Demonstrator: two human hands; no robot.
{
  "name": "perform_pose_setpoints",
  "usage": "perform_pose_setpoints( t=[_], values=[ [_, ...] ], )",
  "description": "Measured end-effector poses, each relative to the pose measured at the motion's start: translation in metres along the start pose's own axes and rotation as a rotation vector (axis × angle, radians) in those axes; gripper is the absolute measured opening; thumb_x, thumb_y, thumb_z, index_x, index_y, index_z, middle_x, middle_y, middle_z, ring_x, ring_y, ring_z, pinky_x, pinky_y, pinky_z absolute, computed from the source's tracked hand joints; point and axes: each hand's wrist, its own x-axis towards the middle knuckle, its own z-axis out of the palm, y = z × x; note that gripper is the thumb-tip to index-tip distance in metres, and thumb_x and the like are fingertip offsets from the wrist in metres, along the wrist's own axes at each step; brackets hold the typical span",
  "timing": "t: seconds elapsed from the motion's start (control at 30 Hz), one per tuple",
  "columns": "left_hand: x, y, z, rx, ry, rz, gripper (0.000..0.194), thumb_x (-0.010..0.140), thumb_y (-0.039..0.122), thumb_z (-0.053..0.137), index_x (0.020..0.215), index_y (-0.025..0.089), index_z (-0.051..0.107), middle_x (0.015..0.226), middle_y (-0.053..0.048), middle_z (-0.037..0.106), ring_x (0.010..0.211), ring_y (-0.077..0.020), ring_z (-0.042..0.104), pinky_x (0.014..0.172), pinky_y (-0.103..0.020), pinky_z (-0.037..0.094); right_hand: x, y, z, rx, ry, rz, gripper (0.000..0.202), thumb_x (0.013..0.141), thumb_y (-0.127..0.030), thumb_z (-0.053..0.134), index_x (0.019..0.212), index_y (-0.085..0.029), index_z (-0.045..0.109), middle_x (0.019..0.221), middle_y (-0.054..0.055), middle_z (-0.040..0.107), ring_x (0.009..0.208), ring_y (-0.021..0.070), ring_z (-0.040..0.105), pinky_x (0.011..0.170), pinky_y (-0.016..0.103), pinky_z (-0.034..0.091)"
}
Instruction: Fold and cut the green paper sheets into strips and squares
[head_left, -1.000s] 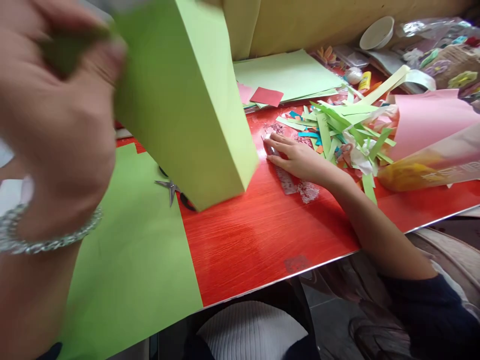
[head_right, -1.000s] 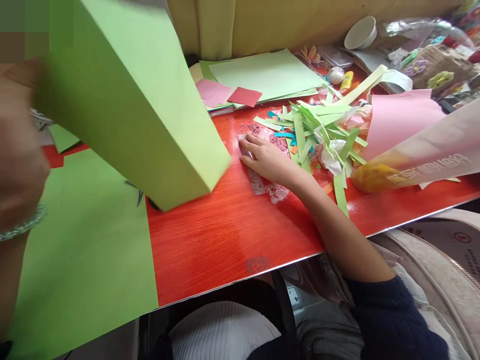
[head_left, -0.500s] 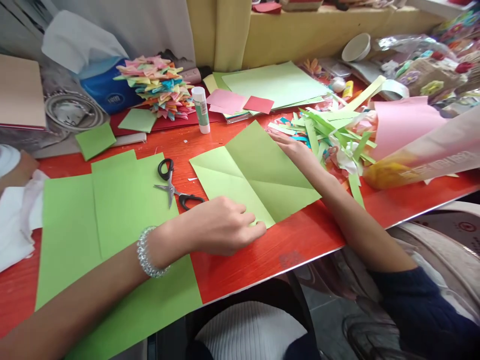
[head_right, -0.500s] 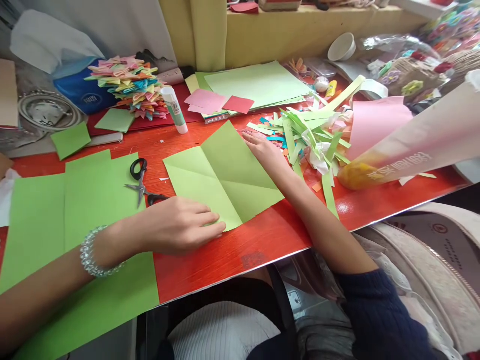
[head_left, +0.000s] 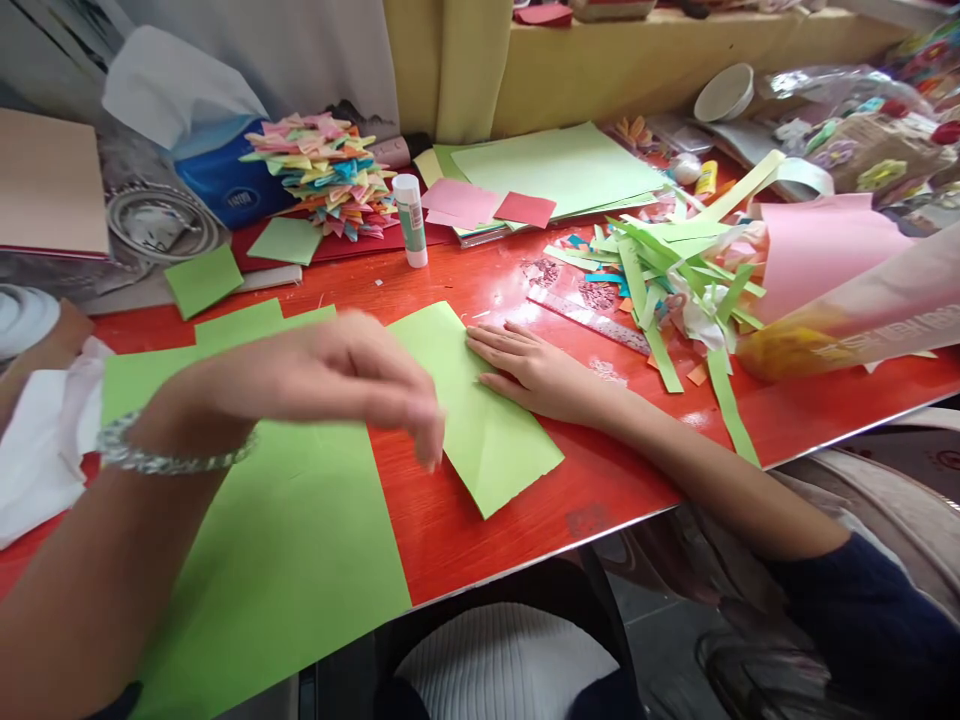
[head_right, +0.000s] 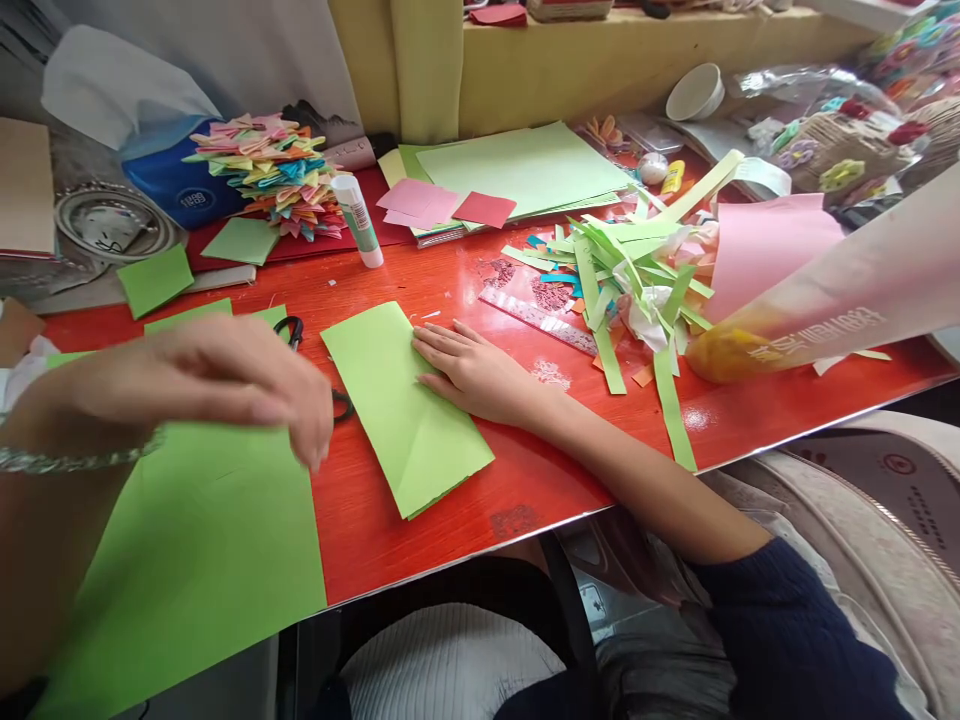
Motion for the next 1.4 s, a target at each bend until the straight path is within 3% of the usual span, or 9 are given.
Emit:
perform_pose_setpoints(
  t=[0.07,0.13,0.2,0.3,0.77,1.0,1.13,1.27,1.4],
  values=[
    [0.008,-0.015,0.013,-0.124,0.092,-0.06,0.042,0.096,0.046,0.037,0.092,0.024,0.073,0.098,-0.002,0.074,0.094,-0.0169,0.068,0.085,-0.03,0.052,0.0,0.0,0.002,-0.028,-0.003,0.005,0.05,0.097,-0.034,0.042,0.139,-0.008,0.045,0.146,0.016,0.041,0.139,0.0248,0.034,0.117,0.048,0.025],
    [0.018,-0.032,0.038,0.108,0.168,-0.062,0.039,0.096,0.037,0.04,0.12,0.018,0.063,0.123,-0.007,0.065,0.117,-0.0198,0.058,0.103,-0.035,0.043,0.0,-0.002,0.003,-0.047,-0.004,0.011,0.051,0.097,-0.034,0.042,0.141,-0.009,0.043,0.147,0.015,0.039,0.14,0.0248,0.032,0.117,0.048,0.025],
    [0.026,-0.046,0.063,0.317,0.082,0.014,0.046,0.097,0.032,0.034,0.133,0.011,0.052,0.14,-0.012,0.051,0.132,-0.0218,0.044,0.114,-0.04,0.03,0.0,-0.002,0.004,-0.066,-0.002,0.015,0.053,0.096,-0.035,0.043,0.142,-0.01,0.041,0.148,0.015,0.038,0.14,0.0249,0.032,0.117,0.048,0.025],
    [0.03,-0.055,0.084,0.462,0.029,0.034,0.051,0.098,0.03,0.03,0.141,0.004,0.04,0.146,-0.017,0.042,0.137,-0.0223,0.037,0.116,-0.041,0.025,-0.002,-0.003,0.004,-0.094,0.004,-0.004,0.051,0.097,-0.034,0.041,0.142,-0.009,0.041,0.146,0.015,0.04,0.139,0.0243,0.033,0.116,0.048,0.025],
    [0.028,-0.038,0.082,0.575,0.091,-0.086,0.051,0.095,0.023,0.03,0.139,0.0,0.041,0.141,-0.019,0.047,0.136,-0.0248,0.039,0.118,-0.039,0.021,-0.073,-0.039,-0.015,-0.078,-0.011,-0.04,0.041,0.1,-0.025,0.032,0.137,-0.016,0.048,0.137,0.009,0.052,0.131,0.0219,0.045,0.117,0.057,0.015],
    [0.033,-0.049,0.08,0.654,0.104,-0.1,0.05,0.094,0.016,0.03,0.139,-0.001,0.04,0.14,-0.021,0.048,0.134,-0.0244,0.043,0.117,-0.04,0.024,-0.115,-0.063,-0.022,-0.069,-0.019,0.002,0.042,0.098,-0.021,0.037,0.139,-0.015,0.045,0.135,0.008,0.055,0.13,0.0221,0.048,0.118,0.057,0.01],
    [0.028,-0.022,0.087,0.691,0.016,-0.069,0.051,0.091,0.007,0.028,0.139,-0.005,0.039,0.141,-0.023,0.046,0.135,-0.0262,0.041,0.116,-0.041,0.026,-0.119,-0.069,-0.019,-0.137,0.058,0.011,0.05,0.098,-0.018,0.039,0.147,-0.013,0.029,0.128,0.01,0.061,0.125,0.0226,0.053,0.116,0.061,0.012],
    [0.013,0.03,0.098,0.553,-0.323,0.196,0.052,0.089,0.009,0.035,0.141,0.004,0.04,0.149,-0.015,0.036,0.138,-0.0224,0.036,0.114,-0.035,0.031,-0.115,-0.069,-0.015,-0.169,0.135,0.044,0.062,0.098,-0.013,0.04,0.151,-0.01,0.009,0.128,0.012,0.061,0.12,0.0194,0.057,0.117,0.056,0.016],
    [0.014,0.035,0.098,0.552,-0.29,0.197,0.055,0.087,0.004,0.034,0.14,0.012,0.043,0.147,-0.008,0.041,0.138,-0.0195,0.035,0.117,-0.038,0.024,-0.117,-0.067,-0.013,-0.174,0.115,0.032,0.066,0.094,-0.007,0.041,0.151,-0.009,0.007,0.129,0.011,0.061,0.122,0.0187,0.056,0.117,0.053,0.02]
  ],
)
